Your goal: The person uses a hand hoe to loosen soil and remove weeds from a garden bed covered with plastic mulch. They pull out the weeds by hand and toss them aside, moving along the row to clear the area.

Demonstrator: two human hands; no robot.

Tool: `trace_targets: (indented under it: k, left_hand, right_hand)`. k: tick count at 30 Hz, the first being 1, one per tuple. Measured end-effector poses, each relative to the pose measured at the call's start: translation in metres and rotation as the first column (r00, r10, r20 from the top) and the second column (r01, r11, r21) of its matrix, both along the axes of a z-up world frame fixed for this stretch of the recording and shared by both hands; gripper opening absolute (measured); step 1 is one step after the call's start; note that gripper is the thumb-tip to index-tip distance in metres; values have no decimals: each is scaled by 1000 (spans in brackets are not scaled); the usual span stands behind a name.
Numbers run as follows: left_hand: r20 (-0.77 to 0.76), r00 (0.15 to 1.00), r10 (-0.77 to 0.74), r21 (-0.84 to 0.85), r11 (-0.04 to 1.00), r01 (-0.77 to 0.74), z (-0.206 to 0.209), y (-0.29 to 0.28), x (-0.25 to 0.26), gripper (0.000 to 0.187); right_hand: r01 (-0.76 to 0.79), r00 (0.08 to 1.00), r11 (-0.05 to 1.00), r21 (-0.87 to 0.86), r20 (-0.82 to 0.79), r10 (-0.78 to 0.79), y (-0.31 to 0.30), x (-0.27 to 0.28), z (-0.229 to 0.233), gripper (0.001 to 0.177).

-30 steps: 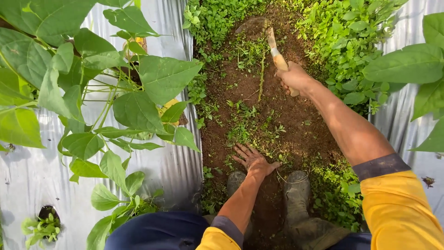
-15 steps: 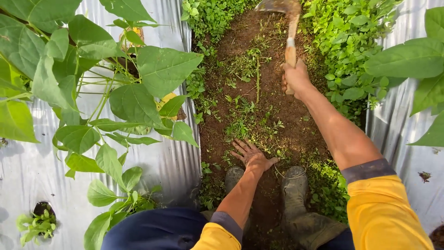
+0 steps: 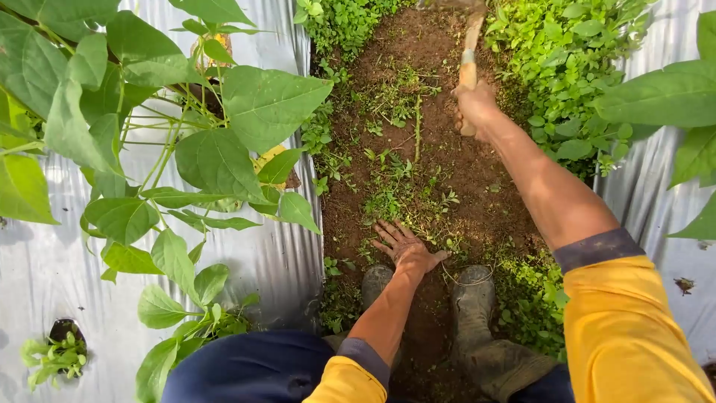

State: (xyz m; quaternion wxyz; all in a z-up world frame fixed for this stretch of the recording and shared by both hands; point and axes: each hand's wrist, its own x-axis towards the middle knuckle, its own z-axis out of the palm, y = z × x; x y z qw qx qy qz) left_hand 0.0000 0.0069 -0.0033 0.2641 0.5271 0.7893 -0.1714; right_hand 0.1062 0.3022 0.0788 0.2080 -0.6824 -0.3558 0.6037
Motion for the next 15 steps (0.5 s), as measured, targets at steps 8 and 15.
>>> trace_targets:
  k: [8,15]
  left_hand:
    - [-44,999,-28,77,997,32,-15,-4,-1,183]
    - [169,983,75,-233,972,-34,-18,-8,-1,168]
  right_hand:
    - [-67,998,995,79,7,67,-19,-28,19,25]
    - [-405,909,901,-153,42,415,-143,-13,79,55]
